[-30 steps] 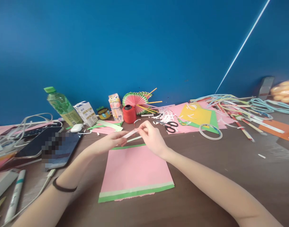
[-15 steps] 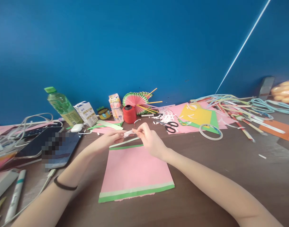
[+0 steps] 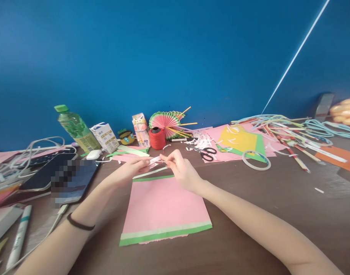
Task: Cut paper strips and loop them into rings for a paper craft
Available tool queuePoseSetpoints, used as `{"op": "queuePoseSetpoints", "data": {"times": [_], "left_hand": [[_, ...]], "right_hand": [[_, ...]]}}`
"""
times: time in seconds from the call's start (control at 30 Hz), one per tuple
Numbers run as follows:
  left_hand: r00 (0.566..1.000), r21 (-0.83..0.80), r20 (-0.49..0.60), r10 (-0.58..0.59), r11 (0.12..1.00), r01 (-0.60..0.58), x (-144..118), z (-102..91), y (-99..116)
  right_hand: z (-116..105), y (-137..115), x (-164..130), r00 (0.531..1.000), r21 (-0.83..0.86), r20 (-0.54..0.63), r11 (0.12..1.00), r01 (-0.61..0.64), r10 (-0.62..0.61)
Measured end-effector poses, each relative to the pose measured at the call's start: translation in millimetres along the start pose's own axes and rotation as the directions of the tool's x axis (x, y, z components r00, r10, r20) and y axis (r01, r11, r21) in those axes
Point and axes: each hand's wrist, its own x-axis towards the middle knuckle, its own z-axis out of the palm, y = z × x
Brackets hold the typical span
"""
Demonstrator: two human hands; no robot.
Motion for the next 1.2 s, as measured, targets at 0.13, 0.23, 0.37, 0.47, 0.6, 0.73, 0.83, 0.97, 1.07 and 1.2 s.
{"op": "queuePoseSetpoints", "data": {"times": [0.13,0.23,0.37,0.47,0.6,0.73,0.83,0.97,1.07,1.2], "left_hand": [[0.999,-0.07,-0.032,-0.001,0.998,-0.001,3,0.7,-5],[0.991,-0.13,-0.134,0.021,0.991,-0.039,7,-2.2,-9],[0.972,0.1,-0.218,0.084,0.993,-0.063,9,-3.3,-9],[0.972,0.373,-0.172,0.16,0.924,-0.086,9,-1.0,-13],[0.959,0.679,-0.104,0.263,0.723,-0.125,13,0.5,-29],[0.912,0.867,-0.111,0.395,0.487,-0.106,14,1.5,-41],[0.919,0.889,-0.159,0.362,0.457,-0.026,14,3.6,-42],[0.935,0.887,-0.199,0.295,0.459,0.043,15,5.2,-44],[0.932,0.854,-0.236,0.274,0.517,0.064,16,4.1,-47],[0.92,0.744,-0.29,0.264,0.667,0.043,16,0.7,-44]], "right_hand": [[-1,2,2,1.0,0.123,-0.014,0.992,0.004,-0.002],[-3,-1,4,0.998,0.246,-0.049,0.968,0.044,-0.033],[-4,-5,5,0.997,0.245,-0.067,0.968,0.061,-0.046],[-6,-3,8,0.996,0.233,-0.089,0.972,0.013,0.008],[-13,11,15,0.99,0.175,-0.111,0.982,-0.072,0.092],[-19,32,20,0.987,0.145,0.005,0.976,-0.161,0.162],[-22,46,22,0.981,0.145,0.062,0.971,-0.189,0.181],[-23,53,23,0.97,0.112,0.047,0.964,-0.242,0.238],[-25,52,23,0.956,0.091,-0.055,0.955,-0.284,0.289],[-28,47,24,0.935,0.04,-0.17,0.95,-0.31,0.312]]}}
